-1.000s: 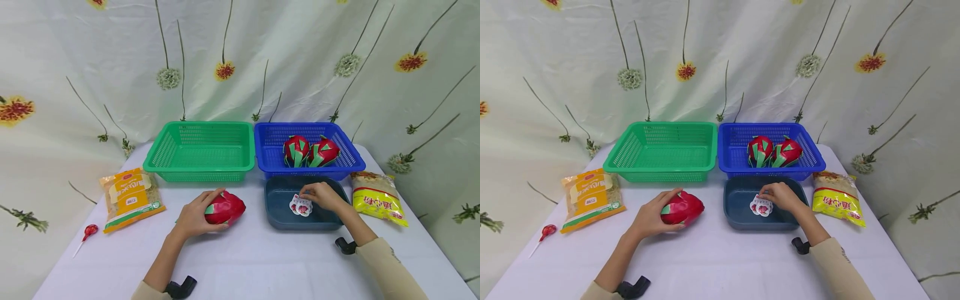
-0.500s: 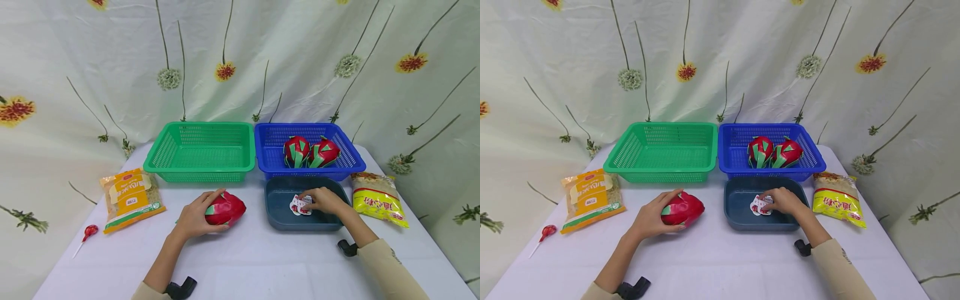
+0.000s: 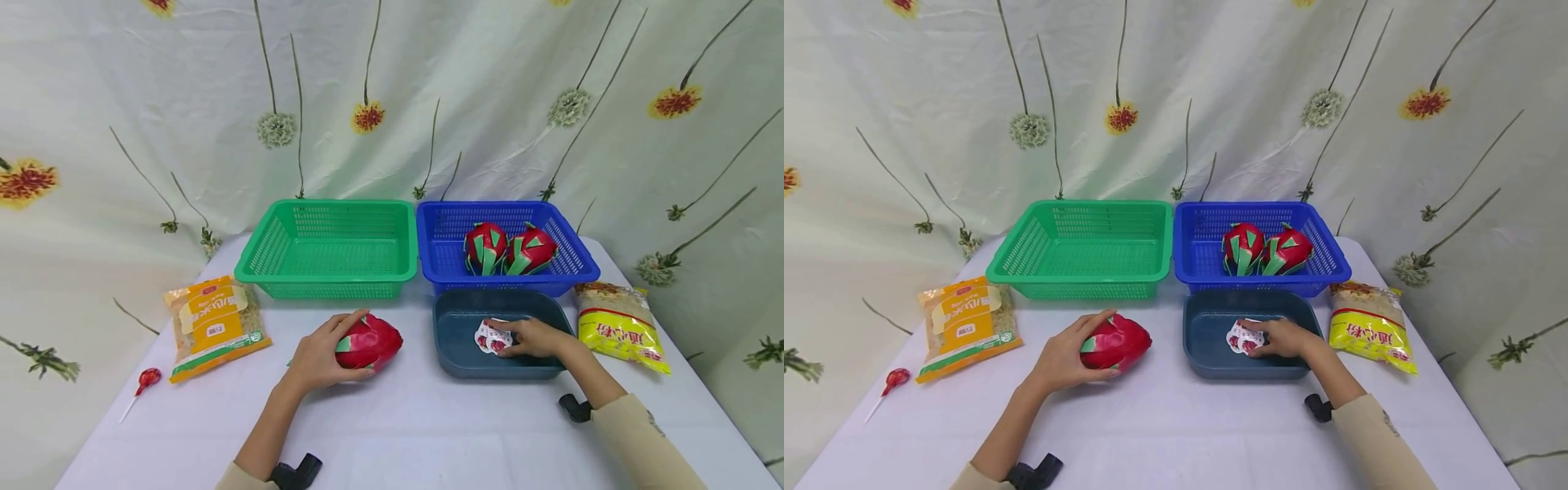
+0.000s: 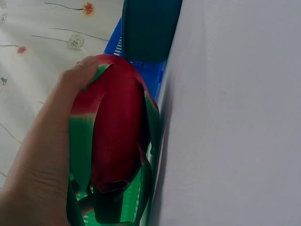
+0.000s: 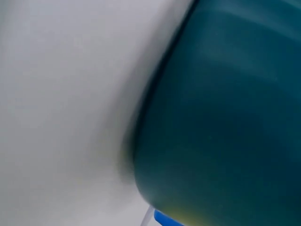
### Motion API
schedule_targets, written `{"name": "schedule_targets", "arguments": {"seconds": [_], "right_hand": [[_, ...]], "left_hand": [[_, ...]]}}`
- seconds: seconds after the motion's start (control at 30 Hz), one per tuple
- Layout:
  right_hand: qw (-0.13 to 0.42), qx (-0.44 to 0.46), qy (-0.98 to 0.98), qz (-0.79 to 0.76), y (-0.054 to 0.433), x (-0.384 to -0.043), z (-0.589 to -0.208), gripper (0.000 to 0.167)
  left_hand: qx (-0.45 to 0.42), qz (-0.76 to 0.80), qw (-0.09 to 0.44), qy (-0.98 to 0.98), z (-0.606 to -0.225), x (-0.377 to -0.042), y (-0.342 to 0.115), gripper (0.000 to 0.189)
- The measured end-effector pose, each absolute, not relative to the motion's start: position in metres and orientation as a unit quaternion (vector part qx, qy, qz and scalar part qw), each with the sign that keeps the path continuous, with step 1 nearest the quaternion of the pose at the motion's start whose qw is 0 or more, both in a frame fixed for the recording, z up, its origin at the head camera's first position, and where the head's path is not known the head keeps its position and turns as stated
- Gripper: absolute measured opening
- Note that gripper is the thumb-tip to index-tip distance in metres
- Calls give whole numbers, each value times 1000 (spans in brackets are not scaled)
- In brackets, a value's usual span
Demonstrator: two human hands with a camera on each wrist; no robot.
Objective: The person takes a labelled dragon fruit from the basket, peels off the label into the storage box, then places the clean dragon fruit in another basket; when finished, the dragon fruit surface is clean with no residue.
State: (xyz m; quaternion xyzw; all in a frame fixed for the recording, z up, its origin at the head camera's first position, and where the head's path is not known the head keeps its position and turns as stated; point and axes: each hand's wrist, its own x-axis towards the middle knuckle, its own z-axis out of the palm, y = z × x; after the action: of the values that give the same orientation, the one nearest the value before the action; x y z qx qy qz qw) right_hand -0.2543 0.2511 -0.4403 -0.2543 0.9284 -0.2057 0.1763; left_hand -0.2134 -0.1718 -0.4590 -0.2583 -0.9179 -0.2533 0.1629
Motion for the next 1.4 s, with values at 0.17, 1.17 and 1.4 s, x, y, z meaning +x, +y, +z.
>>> {"name": "schedule_targets", "arguments": {"seconds": [0.17, 1.17, 1.4], "right_hand": [[195, -248, 929, -194, 251, -256, -440, 74], [-203, -104, 939, -259, 305, -260, -335, 55], [-72, -49, 969, -232, 331, -290, -355, 95]], "left_hand": [[-259, -257, 161, -917, -460, -214, -172, 93], [-235, -263, 132, -926, -457, -215, -174, 94], [-254, -266, 115, -923, -455, -213, -173, 92]]}}
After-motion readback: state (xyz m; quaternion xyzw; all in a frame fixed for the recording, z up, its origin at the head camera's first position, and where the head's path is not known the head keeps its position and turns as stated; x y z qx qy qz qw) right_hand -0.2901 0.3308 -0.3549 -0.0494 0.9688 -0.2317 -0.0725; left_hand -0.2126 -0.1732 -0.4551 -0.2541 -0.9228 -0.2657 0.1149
